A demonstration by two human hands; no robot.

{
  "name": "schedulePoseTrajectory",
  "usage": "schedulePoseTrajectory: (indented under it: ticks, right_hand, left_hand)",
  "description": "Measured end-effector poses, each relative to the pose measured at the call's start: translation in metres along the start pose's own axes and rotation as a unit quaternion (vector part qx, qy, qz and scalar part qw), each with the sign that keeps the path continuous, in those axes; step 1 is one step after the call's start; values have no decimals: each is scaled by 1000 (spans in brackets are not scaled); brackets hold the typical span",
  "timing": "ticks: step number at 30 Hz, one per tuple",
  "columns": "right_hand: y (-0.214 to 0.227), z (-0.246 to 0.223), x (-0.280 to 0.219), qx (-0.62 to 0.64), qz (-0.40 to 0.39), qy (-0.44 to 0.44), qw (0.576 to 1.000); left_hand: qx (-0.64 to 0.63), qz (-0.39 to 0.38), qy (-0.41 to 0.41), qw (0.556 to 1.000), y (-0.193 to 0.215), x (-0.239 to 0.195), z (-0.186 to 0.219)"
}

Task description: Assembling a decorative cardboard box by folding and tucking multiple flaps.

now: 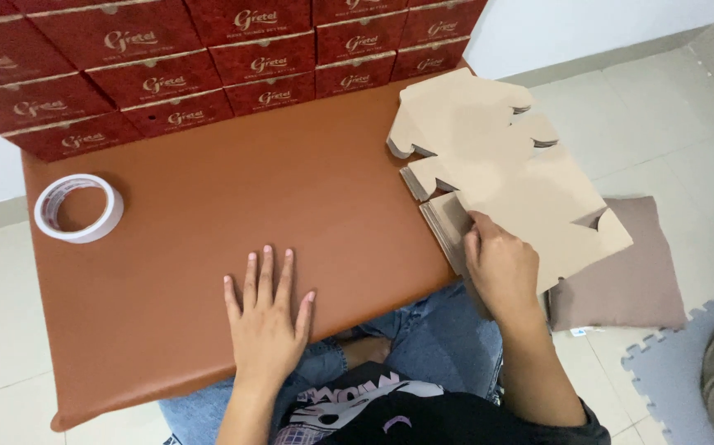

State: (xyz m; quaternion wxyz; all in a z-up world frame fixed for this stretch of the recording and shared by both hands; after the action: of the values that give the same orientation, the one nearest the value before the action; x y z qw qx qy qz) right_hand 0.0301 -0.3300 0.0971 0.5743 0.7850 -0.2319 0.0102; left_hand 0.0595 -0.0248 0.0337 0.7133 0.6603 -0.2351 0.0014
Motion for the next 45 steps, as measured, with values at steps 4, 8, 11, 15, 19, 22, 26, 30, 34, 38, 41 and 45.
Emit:
schedulePoseTrajectory:
  ticks: [4,8,11,15,19,22,26,30,34,38,41,45]
  right_hand:
    - [28,-25,-21,3,22,40,999]
    - [34,-66,-47,61,-1,176,983]
    - [17,-91,-64,103,-26,268,958]
    - [-16,-122,-82,127,-83,390,908]
    - [-55,-133,-83,153,-76,447,878]
    - [-69,-133,-89,160,-84,455,872]
    - [-74,-131,-94,176,-276,375,868]
    - [-81,-133,-84,180,-319,323,873]
    - [-97,-129,-58,187,-284,327,882]
    - [-97,-118,-39,158,-205,329,908]
    - [-78,-106,-34,138,-168,248,944]
    - [-78,-66,-28,137,-141,90,976]
  left_hand:
    - [-36,33,12,999,12,-3,-2]
    - [-126,91,23,988,32,-14,-9]
    - [-151,134,31,979,49,-30,-15]
    - [-143,146,36,978,74,-43,-21]
    - [-112,100,12,989,60,-44,-35]
    - [-82,-70,29,994,31,-39,-37]
    - [-18,-140,7,990,24,-27,-36]
    - [4,-164,4,986,11,-1,-39]
    - [-19,-176,-26,984,4,10,-29]
    - [-2,-177,-9,984,-3,-3,-22]
    - [-28,-153,7,988,-2,-4,-22]
    - [-79,-187,-6,979,-1,2,-25]
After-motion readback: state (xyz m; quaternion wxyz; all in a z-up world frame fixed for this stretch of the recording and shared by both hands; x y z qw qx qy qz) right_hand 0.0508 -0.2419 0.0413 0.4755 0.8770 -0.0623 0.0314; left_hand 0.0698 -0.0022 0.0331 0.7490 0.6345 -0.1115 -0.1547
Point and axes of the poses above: each hand's wrist, its own x-axis towards the middle knuckle, its own y-axis out of the back of the hand, z = x × y, the point moved 6 cm from there along x, towards the middle knuckle, and after that the axes turned 13 degrees about x, right-handed, at the moved point
